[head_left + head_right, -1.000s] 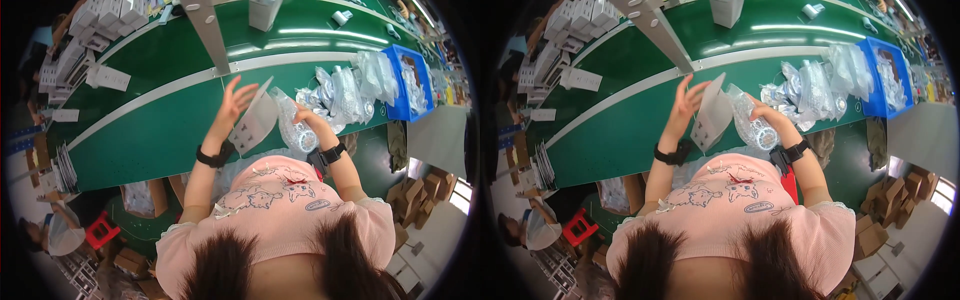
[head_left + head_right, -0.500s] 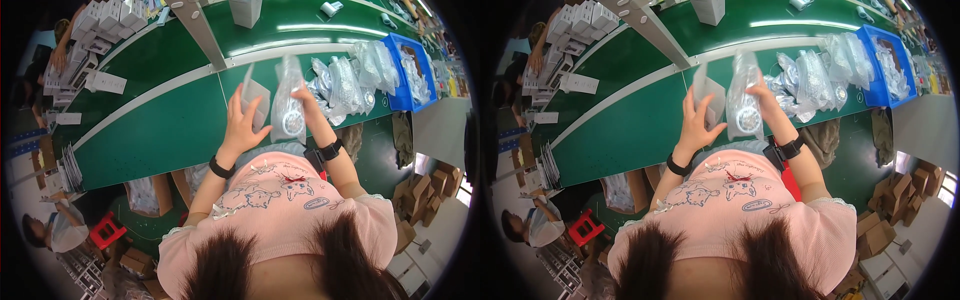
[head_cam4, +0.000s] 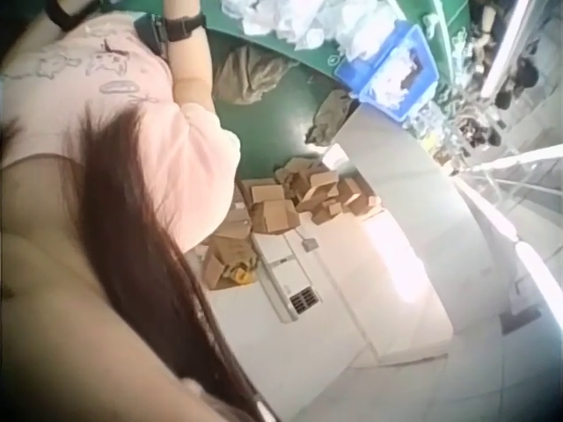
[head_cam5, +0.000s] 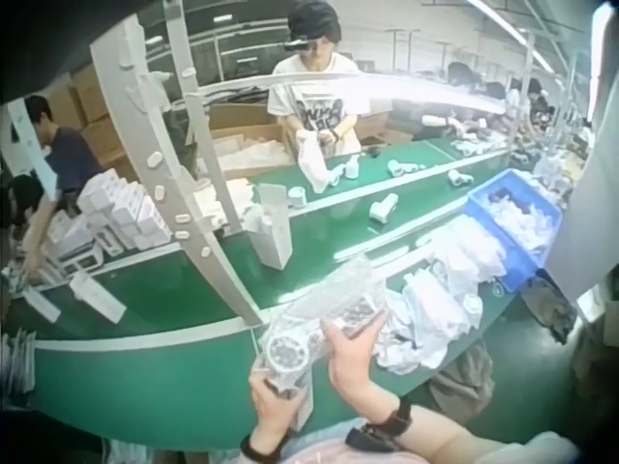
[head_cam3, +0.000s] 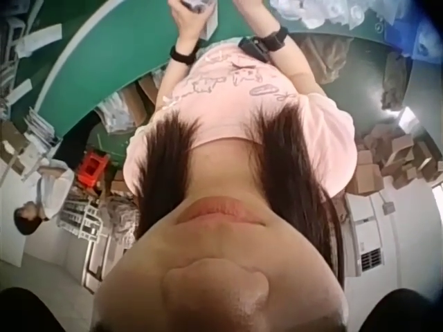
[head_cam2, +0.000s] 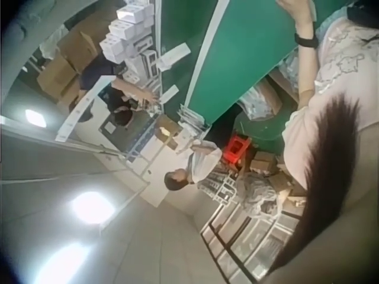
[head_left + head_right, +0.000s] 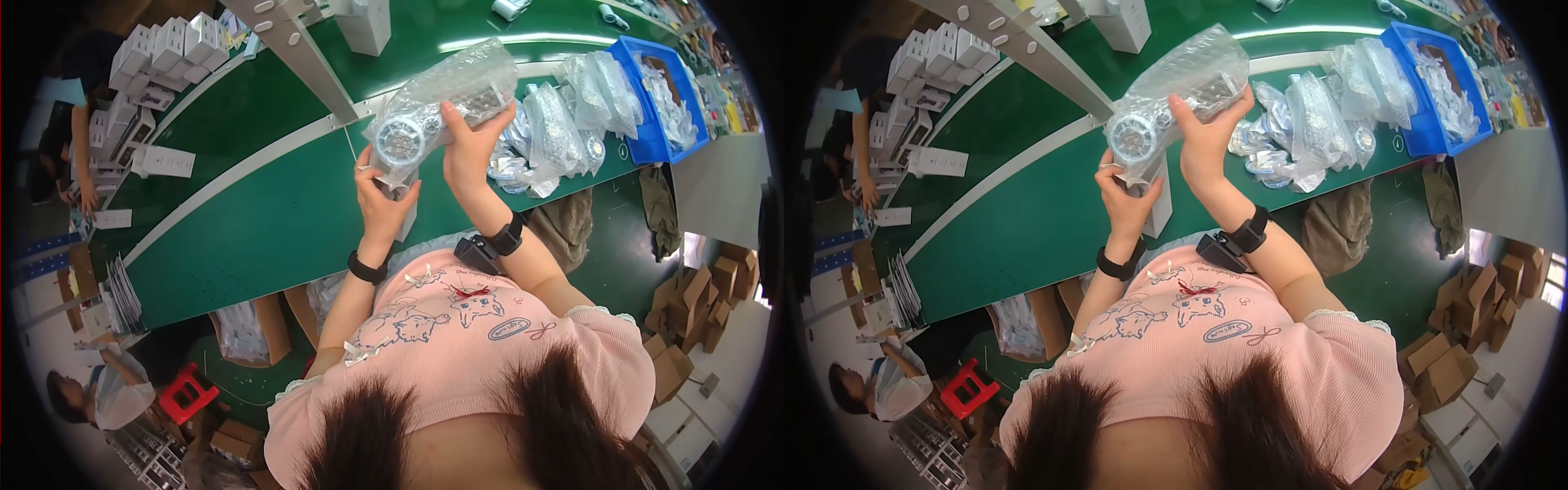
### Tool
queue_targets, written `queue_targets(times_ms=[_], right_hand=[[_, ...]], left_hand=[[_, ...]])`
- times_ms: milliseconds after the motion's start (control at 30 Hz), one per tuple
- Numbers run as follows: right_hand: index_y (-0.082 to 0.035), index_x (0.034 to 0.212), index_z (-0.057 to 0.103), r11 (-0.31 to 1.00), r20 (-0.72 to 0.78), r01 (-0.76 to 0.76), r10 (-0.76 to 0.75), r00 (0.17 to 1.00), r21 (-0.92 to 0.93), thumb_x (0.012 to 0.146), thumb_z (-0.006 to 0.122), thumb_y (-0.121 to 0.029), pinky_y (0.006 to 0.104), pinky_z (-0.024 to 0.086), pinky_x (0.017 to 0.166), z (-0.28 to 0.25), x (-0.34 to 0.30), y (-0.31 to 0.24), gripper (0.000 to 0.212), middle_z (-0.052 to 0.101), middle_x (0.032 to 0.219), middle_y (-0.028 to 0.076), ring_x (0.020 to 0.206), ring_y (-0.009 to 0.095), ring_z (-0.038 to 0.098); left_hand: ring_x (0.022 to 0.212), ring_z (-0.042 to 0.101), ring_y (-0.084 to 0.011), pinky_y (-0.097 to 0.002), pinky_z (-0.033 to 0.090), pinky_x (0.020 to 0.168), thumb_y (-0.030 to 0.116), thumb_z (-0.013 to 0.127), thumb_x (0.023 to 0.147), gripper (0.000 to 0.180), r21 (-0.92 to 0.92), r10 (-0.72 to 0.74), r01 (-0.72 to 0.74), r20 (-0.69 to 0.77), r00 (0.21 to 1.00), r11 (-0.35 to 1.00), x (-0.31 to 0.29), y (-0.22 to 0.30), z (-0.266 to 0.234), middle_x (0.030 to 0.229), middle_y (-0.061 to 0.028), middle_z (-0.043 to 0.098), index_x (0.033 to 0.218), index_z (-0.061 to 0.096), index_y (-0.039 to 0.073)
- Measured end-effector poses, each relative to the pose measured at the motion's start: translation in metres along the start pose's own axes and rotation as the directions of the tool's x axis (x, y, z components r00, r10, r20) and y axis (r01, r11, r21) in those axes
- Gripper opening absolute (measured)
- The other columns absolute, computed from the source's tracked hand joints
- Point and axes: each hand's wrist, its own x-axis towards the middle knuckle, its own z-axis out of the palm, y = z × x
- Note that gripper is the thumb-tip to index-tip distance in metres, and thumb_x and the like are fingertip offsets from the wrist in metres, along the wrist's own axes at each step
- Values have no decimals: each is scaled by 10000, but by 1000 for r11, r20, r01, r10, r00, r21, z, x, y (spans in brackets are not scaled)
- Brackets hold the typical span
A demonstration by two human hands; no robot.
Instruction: Packing small components into plastic bags and cardboard boxes on an electronics assembly line.
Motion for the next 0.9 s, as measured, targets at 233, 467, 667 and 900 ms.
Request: queue_targets(times_ms=[233,467,667,900], right_hand=[[-78,1217,232,949,20,-225,227,974,221,733,624,-18,332,353,916,0,6,-30,625,384,1176,97,1087,210,402],[-48,1233,188,996,-28,-80,79,996,-27,714,666,-80,335,349,918,-3,15,-3,706,379,1156,125,1072,216,407],[-48,1233,177,808,197,433,-385,901,-400,727,659,-85,345,366,900,-2,0,6,699,376,1155,135,1056,220,420],[-53,1245,158,985,-26,-166,167,986,51,743,649,-77,349,326,917,-20,22,5,702,361,1158,128,1077,215,389]], left_hand=[[1155,342,-373,-431,314,926,136,788,550,664,29,-59,59,0,998,998,16,6,8,1231,-262,307,970,283,39],[1150,339,-393,-437,307,930,122,788,554,678,102,9,-14,52,999,995,3,-4,18,1219,-282,298,983,270,35],[1135,358,-407,-446,305,930,105,796,537,697,-20,67,-68,-29,997,997,5,-5,26,1218,-293,298,978,258,46],[1137,360,-409,-446,309,925,109,794,550,677,85,158,-154,-40,987,984,3,-1,21,1211,-295,309,962,259,61]])
